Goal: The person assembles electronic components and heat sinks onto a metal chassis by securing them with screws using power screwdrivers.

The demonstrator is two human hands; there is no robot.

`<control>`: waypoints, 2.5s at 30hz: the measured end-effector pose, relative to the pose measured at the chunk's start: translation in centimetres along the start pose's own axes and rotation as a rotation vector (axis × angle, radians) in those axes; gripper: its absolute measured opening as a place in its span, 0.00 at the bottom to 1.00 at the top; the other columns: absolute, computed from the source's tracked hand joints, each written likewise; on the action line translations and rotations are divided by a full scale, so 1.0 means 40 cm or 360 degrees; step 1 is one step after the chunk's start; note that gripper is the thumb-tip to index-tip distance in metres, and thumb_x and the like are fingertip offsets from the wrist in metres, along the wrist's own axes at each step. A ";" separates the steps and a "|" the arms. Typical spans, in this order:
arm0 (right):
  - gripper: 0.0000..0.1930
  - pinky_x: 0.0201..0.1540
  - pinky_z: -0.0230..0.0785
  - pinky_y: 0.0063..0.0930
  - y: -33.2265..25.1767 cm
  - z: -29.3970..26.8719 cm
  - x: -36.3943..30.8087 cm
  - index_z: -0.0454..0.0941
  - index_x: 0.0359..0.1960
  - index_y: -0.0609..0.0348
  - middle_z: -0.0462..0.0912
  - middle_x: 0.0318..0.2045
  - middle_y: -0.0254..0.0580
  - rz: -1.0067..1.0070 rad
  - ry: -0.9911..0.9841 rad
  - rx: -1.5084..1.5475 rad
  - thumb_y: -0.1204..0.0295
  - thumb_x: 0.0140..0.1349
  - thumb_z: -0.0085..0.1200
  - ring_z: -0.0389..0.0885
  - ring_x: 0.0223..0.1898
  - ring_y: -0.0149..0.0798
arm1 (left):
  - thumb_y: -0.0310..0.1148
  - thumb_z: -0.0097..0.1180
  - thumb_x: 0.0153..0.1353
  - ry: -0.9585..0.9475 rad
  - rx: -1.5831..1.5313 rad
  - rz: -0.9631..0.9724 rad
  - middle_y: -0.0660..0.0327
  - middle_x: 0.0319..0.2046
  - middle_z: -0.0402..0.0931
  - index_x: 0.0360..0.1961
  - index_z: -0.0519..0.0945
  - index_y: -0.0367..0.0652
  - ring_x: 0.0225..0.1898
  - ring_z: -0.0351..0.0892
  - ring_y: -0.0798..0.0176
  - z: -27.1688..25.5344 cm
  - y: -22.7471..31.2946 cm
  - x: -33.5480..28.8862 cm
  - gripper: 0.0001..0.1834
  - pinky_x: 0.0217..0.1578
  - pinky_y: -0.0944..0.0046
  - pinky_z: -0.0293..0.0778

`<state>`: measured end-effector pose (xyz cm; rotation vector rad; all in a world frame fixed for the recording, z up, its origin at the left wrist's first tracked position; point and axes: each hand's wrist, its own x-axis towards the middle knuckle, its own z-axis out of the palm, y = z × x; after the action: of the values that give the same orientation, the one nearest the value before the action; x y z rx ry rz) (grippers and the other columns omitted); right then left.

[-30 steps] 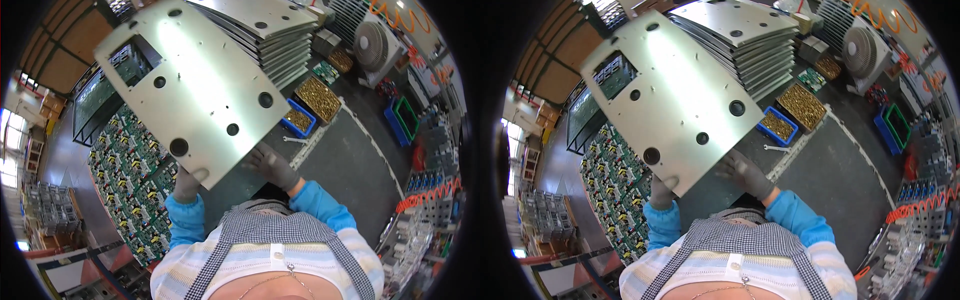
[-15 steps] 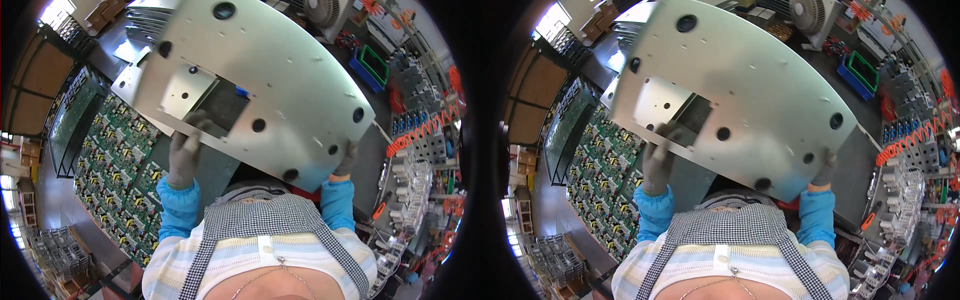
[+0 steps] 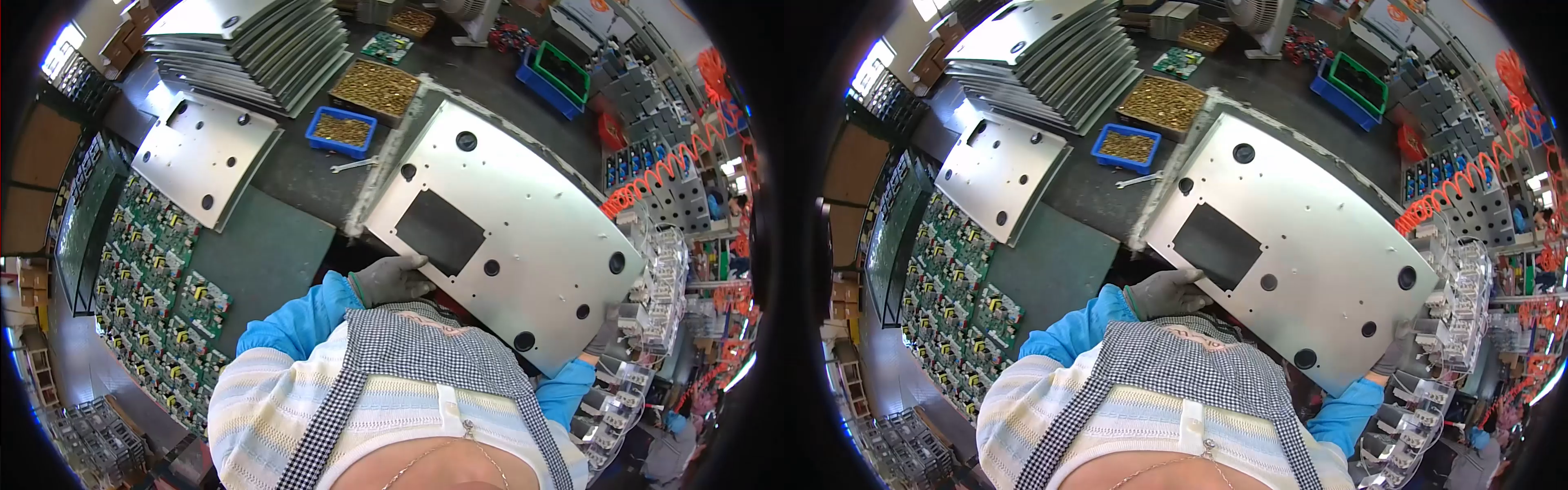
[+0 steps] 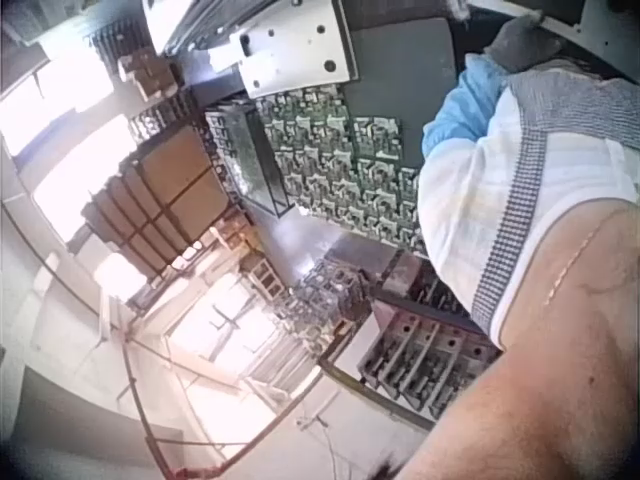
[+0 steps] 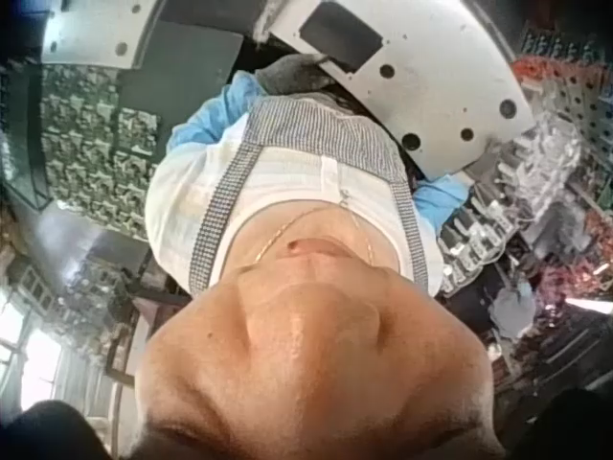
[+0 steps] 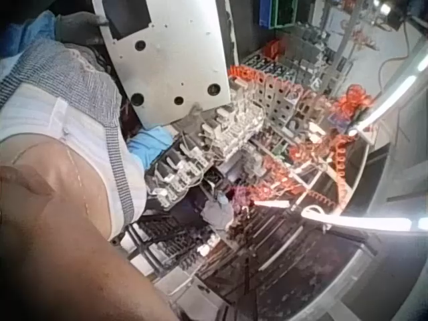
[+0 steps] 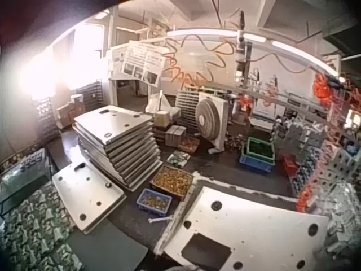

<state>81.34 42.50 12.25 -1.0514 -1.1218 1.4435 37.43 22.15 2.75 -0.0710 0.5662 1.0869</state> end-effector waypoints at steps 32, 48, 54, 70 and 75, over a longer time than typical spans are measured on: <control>0.18 0.69 0.59 0.59 0.391 0.182 0.516 0.79 0.50 0.60 0.79 0.57 0.54 -0.0911 -0.0097 -0.2129 0.63 0.61 0.55 0.73 0.62 0.59 | 0.37 0.61 0.65 0.1051 0.1266 0.1244 0.55 0.42 0.83 0.53 0.78 0.37 0.37 0.83 0.59 0.123 0.995 0.665 0.19 0.37 0.59 0.78; 0.12 0.65 0.65 0.51 0.377 0.233 0.593 0.80 0.44 0.57 0.81 0.53 0.45 -0.0791 -0.0050 -0.2147 0.73 0.57 0.57 0.76 0.59 0.54 | 0.44 0.58 0.60 0.2380 0.2659 0.0989 0.45 0.55 0.79 0.56 0.79 0.42 0.58 0.77 0.41 -0.113 1.507 0.897 0.25 0.58 0.49 0.73; 0.11 0.66 0.65 0.50 0.390 0.213 0.548 0.81 0.44 0.54 0.82 0.53 0.43 -0.0765 -0.0058 -0.2105 0.72 0.58 0.58 0.76 0.60 0.51 | 0.40 0.65 0.58 0.1810 0.3061 0.1721 0.48 0.45 0.82 0.50 0.81 0.43 0.48 0.82 0.44 0.042 1.291 0.828 0.21 0.49 0.49 0.76; 0.27 0.56 0.71 0.29 0.229 0.034 0.547 0.72 0.64 0.69 0.83 0.51 0.45 0.0596 -0.0782 -0.0355 0.61 0.70 0.56 0.80 0.50 0.35 | 0.25 0.58 0.58 -0.0881 0.4067 0.0853 0.58 0.50 0.77 0.58 0.77 0.48 0.48 0.82 0.53 0.539 0.210 0.724 0.24 0.48 0.57 0.81; 0.25 0.53 0.76 0.28 0.303 -0.008 0.501 0.72 0.62 0.69 0.84 0.49 0.43 0.0726 -0.0363 0.0395 0.64 0.71 0.55 0.83 0.47 0.34 | 0.28 0.64 0.59 0.0477 0.3138 0.1518 0.55 0.52 0.79 0.59 0.77 0.48 0.44 0.84 0.53 0.475 0.089 0.727 0.25 0.42 0.56 0.81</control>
<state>76.64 61.35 -0.85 -1.0223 -0.8567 2.0497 51.87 53.76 6.16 1.9298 1.8168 0.9352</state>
